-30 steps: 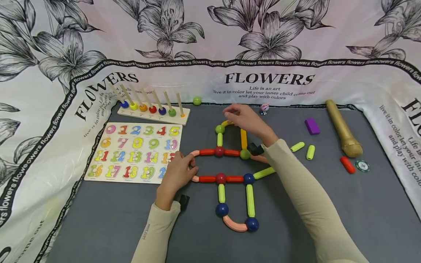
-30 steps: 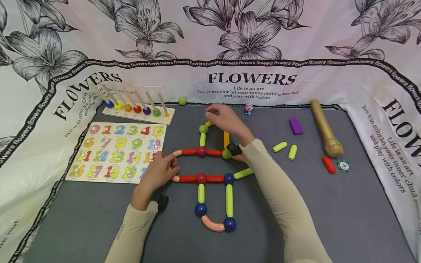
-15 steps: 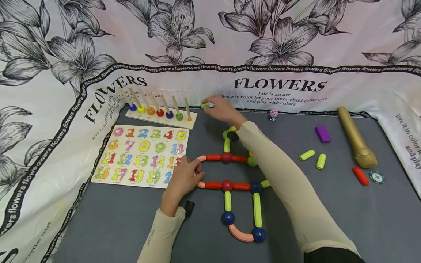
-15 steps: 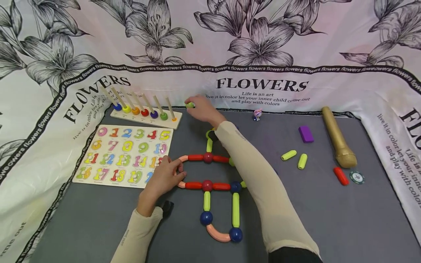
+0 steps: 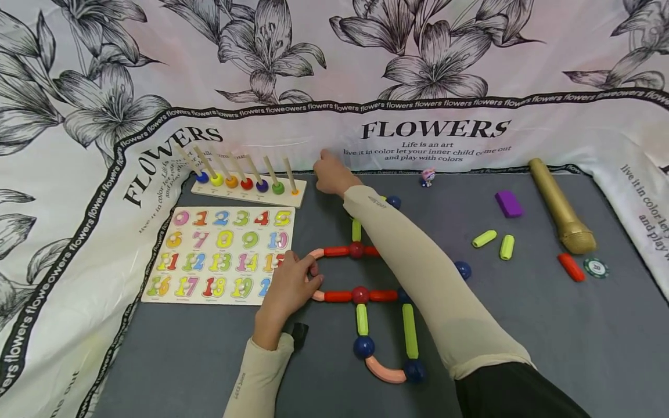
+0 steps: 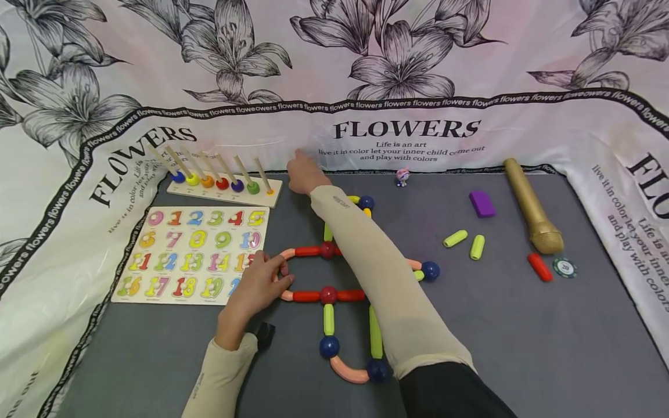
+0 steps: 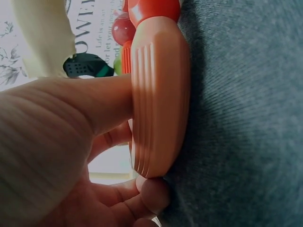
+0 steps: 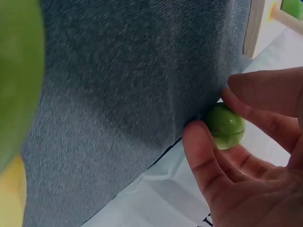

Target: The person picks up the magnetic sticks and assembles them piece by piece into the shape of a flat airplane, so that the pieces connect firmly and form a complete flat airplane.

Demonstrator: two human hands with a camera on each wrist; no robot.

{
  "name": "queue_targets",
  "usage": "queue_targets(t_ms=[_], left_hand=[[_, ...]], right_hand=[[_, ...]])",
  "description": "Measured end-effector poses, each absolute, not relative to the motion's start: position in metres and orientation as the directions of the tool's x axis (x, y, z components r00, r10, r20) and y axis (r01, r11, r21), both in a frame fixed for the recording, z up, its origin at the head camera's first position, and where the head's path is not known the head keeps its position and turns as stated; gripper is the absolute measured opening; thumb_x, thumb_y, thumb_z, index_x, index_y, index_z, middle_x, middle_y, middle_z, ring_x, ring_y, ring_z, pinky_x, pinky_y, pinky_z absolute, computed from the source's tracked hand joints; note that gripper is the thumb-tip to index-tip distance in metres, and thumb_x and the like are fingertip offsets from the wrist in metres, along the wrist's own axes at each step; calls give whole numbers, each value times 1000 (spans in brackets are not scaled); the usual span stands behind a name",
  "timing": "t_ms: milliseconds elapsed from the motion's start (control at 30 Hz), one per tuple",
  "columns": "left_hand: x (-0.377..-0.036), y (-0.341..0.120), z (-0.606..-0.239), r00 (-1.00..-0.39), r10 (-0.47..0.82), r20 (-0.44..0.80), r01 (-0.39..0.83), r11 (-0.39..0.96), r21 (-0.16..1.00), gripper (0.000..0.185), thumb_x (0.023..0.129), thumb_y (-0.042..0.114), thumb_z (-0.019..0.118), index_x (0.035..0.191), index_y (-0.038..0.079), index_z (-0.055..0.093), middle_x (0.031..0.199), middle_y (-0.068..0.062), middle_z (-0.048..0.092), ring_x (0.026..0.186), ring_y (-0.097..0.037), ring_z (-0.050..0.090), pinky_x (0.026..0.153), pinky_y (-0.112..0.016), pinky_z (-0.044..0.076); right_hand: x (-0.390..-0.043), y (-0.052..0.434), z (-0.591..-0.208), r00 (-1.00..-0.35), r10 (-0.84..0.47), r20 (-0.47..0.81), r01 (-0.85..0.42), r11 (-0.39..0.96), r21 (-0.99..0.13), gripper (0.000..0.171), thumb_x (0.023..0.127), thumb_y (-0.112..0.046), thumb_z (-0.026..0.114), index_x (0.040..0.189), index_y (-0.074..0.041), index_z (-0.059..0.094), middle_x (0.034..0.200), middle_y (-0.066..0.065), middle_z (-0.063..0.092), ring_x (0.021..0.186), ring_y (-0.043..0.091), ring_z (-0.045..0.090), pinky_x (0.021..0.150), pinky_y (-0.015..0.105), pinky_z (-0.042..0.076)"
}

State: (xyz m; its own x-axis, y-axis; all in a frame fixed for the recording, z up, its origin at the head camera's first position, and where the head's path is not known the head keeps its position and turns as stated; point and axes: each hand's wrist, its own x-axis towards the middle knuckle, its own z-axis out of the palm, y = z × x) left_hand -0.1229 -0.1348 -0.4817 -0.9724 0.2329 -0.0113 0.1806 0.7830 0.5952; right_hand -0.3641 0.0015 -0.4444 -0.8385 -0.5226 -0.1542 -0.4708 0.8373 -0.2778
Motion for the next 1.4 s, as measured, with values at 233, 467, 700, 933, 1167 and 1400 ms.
queue_targets(t_ms=[233,467,700,933,1167,1400], left_hand=[[-122,-135,-482,-976,218,-13,167,783,599,20,95,12,81,87,12,64,84,-6,43,69,-22,44,65,-38,38],[-120,-134,-482,-974,225,-33,156,766,624,15,96,12,80,91,10,66,85,-7,44,68,-22,43,64,-38,38],[-120,-139,-480,-975,219,-39,152,782,604,18,97,13,79,89,11,63,86,-9,44,68,-24,44,65,-38,36],[-125,-137,-480,-971,224,-86,129,789,601,20,98,18,79,90,11,62,90,-12,44,70,-26,45,66,-39,35],[-124,-139,-479,-969,225,-101,118,783,611,18,99,18,77,92,9,63,90,-12,44,72,-27,45,68,-41,35],[-124,-135,-481,-967,234,-101,125,781,612,16,100,17,76,93,9,64,90,-11,44,74,-26,45,69,-41,36]], right_hand=[[-357,13,-438,-813,-537,-225,-462,830,-314,24,106,-2,58,126,0,71,133,18,62,127,32,50,100,43,48],[-342,55,-422,-826,-543,-150,-425,776,-466,36,103,4,55,138,1,64,133,18,62,109,31,55,93,44,48],[-300,153,-392,-913,-407,-27,-310,736,-602,40,104,-6,64,141,7,56,131,25,62,107,37,59,93,50,52],[-255,244,-410,-963,-254,-92,-166,825,-540,40,104,-11,67,135,10,54,120,29,62,102,41,59,90,55,50],[-227,283,-434,-951,-266,-157,-151,844,-514,35,102,-8,69,130,8,56,114,27,64,96,39,59,85,54,49],[-213,305,-447,-958,-252,-135,-158,861,-483,44,100,-9,73,135,11,58,115,30,66,100,41,62,89,56,51]])
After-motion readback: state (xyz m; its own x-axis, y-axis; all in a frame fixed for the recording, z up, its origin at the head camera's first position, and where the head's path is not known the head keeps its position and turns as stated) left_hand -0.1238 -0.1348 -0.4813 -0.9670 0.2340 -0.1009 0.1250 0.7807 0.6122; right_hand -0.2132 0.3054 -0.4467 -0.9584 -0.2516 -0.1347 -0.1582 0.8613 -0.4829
